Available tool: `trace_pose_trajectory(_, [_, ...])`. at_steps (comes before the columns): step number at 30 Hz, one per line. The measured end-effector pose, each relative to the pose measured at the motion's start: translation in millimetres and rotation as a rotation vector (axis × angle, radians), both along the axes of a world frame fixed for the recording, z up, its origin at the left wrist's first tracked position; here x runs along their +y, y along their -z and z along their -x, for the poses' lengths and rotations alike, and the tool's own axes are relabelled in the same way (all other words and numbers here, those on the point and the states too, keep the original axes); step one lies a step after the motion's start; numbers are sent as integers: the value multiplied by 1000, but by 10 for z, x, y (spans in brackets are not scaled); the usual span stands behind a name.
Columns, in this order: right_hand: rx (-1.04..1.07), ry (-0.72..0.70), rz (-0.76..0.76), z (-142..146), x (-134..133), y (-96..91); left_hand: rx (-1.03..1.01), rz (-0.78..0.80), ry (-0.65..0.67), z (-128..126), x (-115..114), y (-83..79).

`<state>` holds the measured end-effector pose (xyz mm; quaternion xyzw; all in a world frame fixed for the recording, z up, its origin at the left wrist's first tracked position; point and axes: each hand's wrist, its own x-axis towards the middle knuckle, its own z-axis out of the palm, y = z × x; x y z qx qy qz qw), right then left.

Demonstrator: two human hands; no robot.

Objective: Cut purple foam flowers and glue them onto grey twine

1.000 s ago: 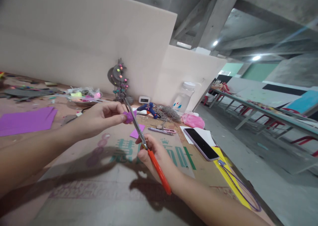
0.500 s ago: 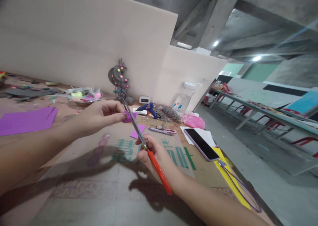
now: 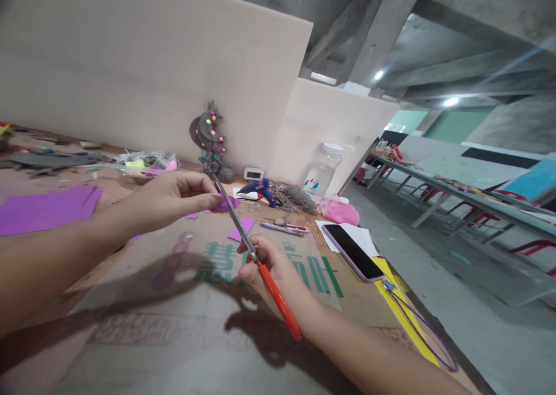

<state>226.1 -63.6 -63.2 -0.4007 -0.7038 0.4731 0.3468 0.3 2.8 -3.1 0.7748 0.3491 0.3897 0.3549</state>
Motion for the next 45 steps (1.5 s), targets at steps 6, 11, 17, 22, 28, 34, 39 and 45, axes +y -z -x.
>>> trace_pose_trajectory(6, [-10,19,32,12,-19,-23,-23,9,-13,-3,-29,-26])
trace_pose_trajectory(11, [-16,30,33,28,-37,-69,-23,15,-24,-4,-61,-56])
trace_pose_trajectory(17, [-18,36,45,42,-38,-80,-20,-9,-42,0,-63,-50])
trace_pose_trajectory(22, [-18,38,39,37,-30,-59,-29,3,-38,-7,-63,-45])
trace_pose_trajectory(28, [-15,28,37,16,-26,-35,-34,16,-41,-12,-49,-32])
trace_pose_trajectory(34, [-10,29,17,11,-18,-17,17,-2,-44,6,-40,-33])
trace_pose_trajectory(39, [30,14,-1,4,-1,22,81,5,54,-4,-33,-14])
trace_pose_trajectory(45, [70,-13,-8,6,-9,15,175,-35,125,-39,-41,-4])
